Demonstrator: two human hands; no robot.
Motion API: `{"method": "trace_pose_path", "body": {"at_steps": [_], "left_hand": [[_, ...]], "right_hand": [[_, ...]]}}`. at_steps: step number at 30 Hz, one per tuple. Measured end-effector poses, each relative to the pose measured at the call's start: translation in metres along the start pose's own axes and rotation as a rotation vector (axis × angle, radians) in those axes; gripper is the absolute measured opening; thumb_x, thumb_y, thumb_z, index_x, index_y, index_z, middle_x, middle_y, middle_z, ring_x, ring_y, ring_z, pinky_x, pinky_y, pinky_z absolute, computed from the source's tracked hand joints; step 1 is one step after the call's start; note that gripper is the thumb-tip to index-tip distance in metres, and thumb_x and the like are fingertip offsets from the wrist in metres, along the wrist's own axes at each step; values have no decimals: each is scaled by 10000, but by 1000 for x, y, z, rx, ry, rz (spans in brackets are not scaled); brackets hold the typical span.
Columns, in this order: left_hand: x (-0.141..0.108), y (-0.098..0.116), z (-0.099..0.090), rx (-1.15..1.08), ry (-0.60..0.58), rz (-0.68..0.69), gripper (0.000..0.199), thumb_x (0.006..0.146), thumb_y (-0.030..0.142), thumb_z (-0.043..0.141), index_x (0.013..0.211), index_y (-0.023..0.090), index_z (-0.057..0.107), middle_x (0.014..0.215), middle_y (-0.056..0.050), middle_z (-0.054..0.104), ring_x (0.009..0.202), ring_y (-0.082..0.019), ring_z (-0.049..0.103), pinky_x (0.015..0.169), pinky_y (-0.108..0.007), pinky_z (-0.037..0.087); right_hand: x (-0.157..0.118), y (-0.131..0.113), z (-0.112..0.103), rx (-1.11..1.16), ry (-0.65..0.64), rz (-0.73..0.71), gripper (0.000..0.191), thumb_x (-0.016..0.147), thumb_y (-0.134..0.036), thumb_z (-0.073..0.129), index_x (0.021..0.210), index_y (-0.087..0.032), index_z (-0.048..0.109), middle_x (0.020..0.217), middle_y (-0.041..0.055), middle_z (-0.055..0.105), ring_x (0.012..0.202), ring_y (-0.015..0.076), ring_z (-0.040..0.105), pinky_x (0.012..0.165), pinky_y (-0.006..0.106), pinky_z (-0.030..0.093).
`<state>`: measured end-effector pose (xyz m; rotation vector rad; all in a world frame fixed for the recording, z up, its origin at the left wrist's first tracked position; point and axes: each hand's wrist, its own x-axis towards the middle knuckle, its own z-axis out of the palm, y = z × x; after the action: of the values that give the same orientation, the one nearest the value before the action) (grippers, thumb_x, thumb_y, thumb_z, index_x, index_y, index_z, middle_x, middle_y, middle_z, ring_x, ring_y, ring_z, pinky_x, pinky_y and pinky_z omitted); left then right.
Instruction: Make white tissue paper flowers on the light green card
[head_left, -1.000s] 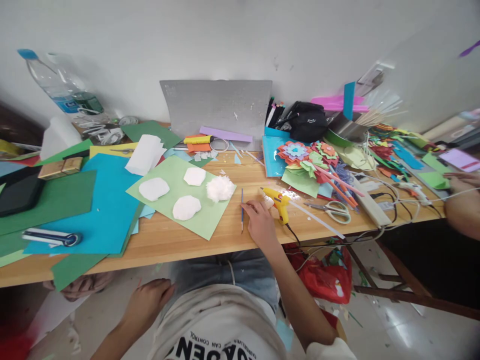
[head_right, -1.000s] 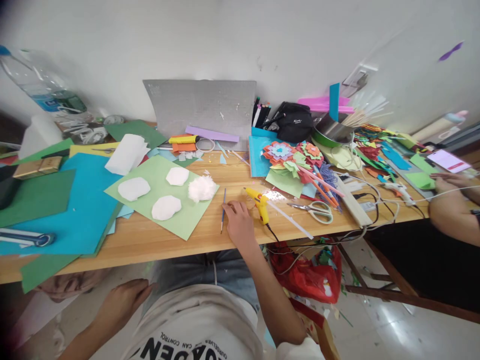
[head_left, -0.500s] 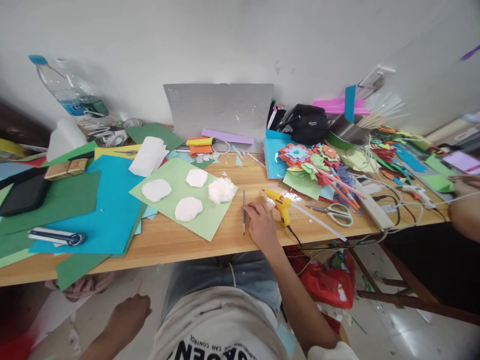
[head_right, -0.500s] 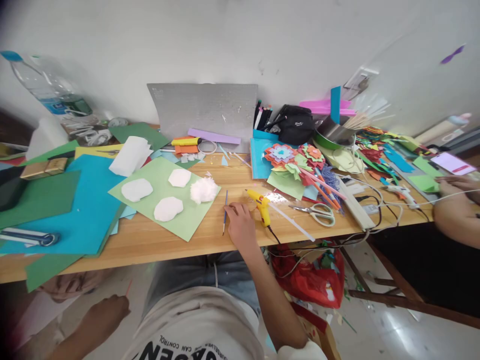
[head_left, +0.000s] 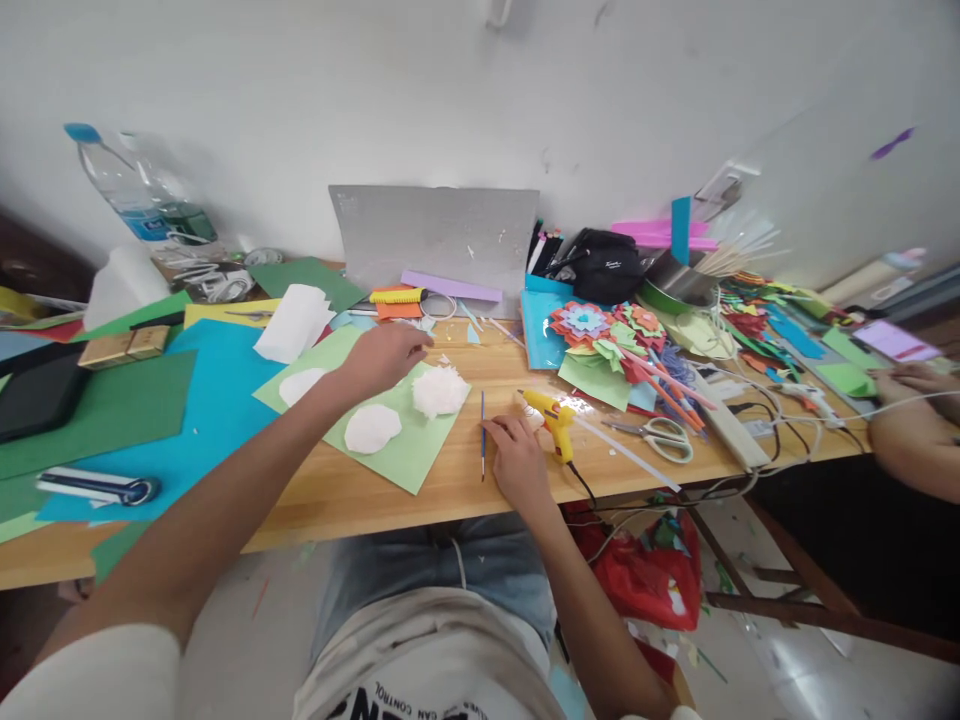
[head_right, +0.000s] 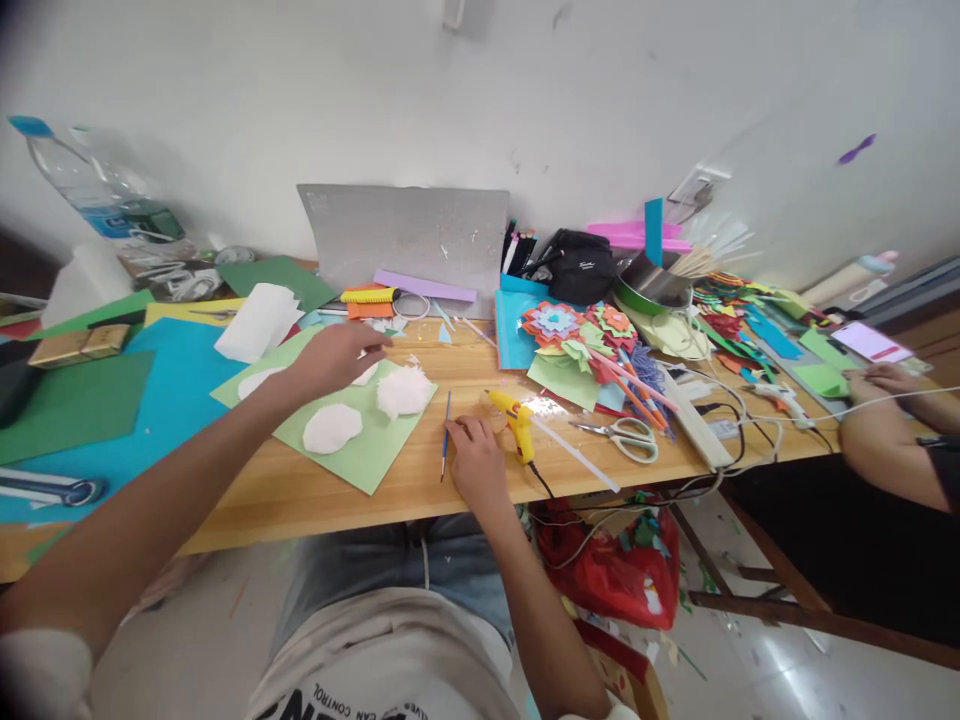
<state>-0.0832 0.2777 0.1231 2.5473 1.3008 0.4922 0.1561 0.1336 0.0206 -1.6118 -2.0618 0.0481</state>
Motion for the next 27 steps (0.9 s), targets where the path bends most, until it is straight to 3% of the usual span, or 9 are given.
{"method": "trace_pose_path", "body": {"at_steps": [2,5,9,14,18,22,24,27], "left_hand": [[35,-7,15,47,-78,55,285,901,262,513,1107,181,691,1146,-100,672,1074,-245,591,907,-319,412],[63,-15,39,78,-207,119,269,847,243,591,1090,194,694,1200,-97,651,1126,-250,567,936,-309,391],[74,-26,60,111,-283,150,225,834,223,573,991,162,723,1109,-114,683,1042,-242,602,883,-288,401],[79,-35,64,51,-251,110,189,780,160,552,837,139,731,976,-116,718,923,-220,632,833,-280,418],[75,-37,53,-234,-105,-1,167,784,248,599,809,138,723,878,-93,726,862,-212,645,845,-306,447],[55,-25,36,-819,41,-233,216,779,316,678,864,118,671,849,-88,715,823,-184,667,833,-334,505],[38,-13,28,-1127,53,-371,246,775,321,715,890,114,647,895,-93,718,832,-165,679,853,-345,520],[8,8,24,-1362,14,-520,269,766,320,757,906,118,650,967,-109,725,848,-147,687,867,-333,531]], "right_hand": [[0,0,0,-8,2,11,450,832,-17,407,1172,-170,659,1087,120,632,1044,237,524,932,387,462],[0,1,1,-18,-15,35,421,856,-30,423,1170,-179,660,1089,112,635,1038,230,528,922,366,465],[1,1,1,-21,-28,45,420,867,-34,420,1176,-188,657,1095,108,632,1030,232,531,926,366,459],[2,-1,-1,-25,-39,42,429,845,-20,429,1181,-173,648,1108,117,626,1040,235,518,920,366,459],[2,-2,0,-33,-42,50,421,845,-27,437,1171,-184,652,1104,111,627,1048,236,524,924,362,459],[0,2,2,-9,-19,37,431,833,-16,426,1161,-176,655,1078,113,640,1035,231,544,931,369,474],[1,2,-1,36,35,32,430,831,-22,414,1156,-167,656,1083,117,645,1046,230,563,942,376,485],[6,-10,-11,162,199,78,355,877,-96,425,1126,-172,666,1095,119,660,1064,229,597,960,400,498]]}}
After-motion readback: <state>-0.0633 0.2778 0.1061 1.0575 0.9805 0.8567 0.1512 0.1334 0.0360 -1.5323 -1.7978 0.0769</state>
